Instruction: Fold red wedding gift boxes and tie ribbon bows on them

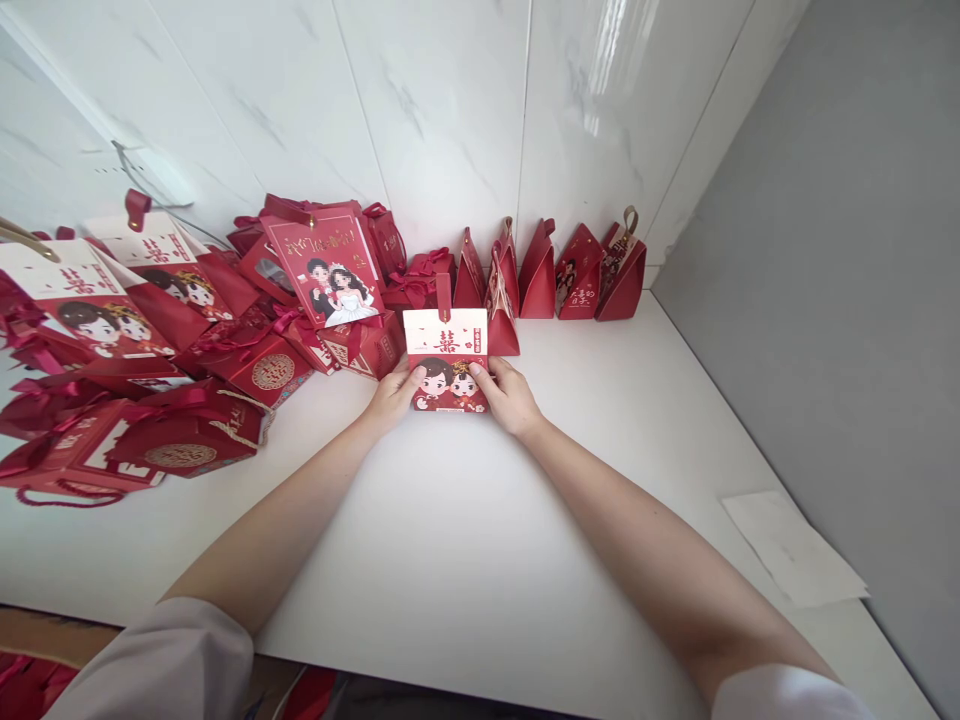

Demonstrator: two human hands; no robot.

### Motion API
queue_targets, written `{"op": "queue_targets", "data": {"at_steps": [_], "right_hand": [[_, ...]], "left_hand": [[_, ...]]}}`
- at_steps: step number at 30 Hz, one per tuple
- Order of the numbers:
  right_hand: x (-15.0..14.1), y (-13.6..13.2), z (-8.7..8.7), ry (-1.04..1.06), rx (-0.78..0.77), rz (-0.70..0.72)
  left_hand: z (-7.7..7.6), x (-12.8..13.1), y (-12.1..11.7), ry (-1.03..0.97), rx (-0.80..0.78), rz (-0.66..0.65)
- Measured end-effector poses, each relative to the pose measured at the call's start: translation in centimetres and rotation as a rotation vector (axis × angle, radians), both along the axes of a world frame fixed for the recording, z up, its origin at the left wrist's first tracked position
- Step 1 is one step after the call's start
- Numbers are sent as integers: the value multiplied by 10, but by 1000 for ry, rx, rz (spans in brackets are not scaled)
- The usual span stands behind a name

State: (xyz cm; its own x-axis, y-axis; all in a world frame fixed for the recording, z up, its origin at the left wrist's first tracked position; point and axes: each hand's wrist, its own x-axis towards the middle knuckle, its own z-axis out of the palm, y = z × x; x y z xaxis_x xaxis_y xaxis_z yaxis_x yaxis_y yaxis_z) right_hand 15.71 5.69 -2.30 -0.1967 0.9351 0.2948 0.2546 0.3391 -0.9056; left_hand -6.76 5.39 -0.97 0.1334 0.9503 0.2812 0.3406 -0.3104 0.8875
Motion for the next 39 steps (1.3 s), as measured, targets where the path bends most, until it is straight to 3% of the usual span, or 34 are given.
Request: {"op": "queue_targets", "data": {"at_steps": [14,39], "right_hand": [[-1,2,-3,21,-2,6],[-1,1,-1,9,-4,-6]], "left_hand": [[4,1,-2,104,-54,10],[3,1,-3,92,-63,2]]}}
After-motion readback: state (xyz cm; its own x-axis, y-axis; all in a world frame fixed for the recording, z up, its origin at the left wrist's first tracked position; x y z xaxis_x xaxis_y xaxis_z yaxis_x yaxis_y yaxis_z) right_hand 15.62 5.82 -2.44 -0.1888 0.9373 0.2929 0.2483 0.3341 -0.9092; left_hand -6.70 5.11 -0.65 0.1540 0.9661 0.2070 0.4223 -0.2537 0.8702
